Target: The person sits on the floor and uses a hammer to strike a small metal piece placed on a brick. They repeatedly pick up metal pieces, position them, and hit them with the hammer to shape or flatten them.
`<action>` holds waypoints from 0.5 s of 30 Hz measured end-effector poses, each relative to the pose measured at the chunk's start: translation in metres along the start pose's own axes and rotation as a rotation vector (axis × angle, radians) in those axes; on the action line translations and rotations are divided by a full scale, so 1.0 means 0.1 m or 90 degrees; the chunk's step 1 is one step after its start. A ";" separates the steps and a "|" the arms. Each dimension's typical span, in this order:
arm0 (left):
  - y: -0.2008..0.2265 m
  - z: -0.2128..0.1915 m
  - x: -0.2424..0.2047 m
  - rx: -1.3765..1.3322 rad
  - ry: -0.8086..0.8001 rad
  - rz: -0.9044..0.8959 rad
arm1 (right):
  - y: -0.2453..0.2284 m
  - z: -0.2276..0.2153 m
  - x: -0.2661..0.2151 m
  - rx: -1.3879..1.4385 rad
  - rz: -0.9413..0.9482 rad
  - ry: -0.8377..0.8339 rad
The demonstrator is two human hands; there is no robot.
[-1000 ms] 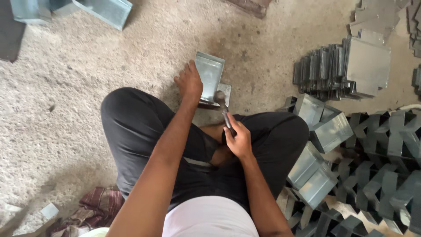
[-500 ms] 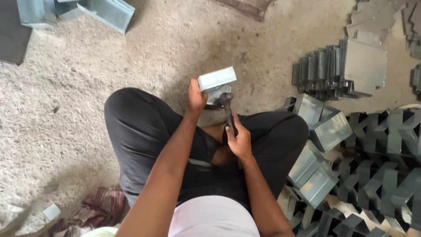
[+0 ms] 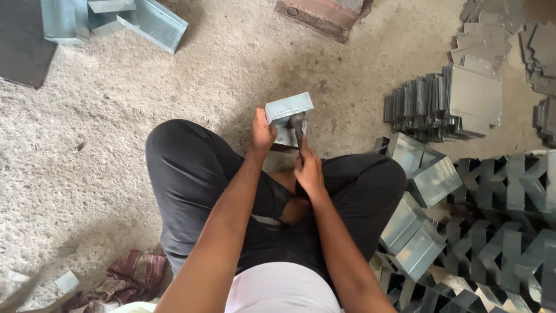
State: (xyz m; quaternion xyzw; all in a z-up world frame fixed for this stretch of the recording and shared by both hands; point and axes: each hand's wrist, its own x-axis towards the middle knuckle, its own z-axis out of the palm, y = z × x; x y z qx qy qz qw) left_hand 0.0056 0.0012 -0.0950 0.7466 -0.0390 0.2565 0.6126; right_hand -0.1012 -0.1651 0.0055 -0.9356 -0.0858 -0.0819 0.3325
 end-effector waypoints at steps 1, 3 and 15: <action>0.01 0.02 -0.05 -0.005 -0.001 -0.005 | 0.01 -0.02 -0.03 0.001 0.004 -0.002; -0.06 0.04 0.12 0.007 0.001 0.016 | 0.00 0.03 0.20 0.010 -0.007 0.005; 0.00 0.01 0.24 0.243 -0.061 -0.440 | -0.09 -0.35 -0.28 0.092 0.174 0.077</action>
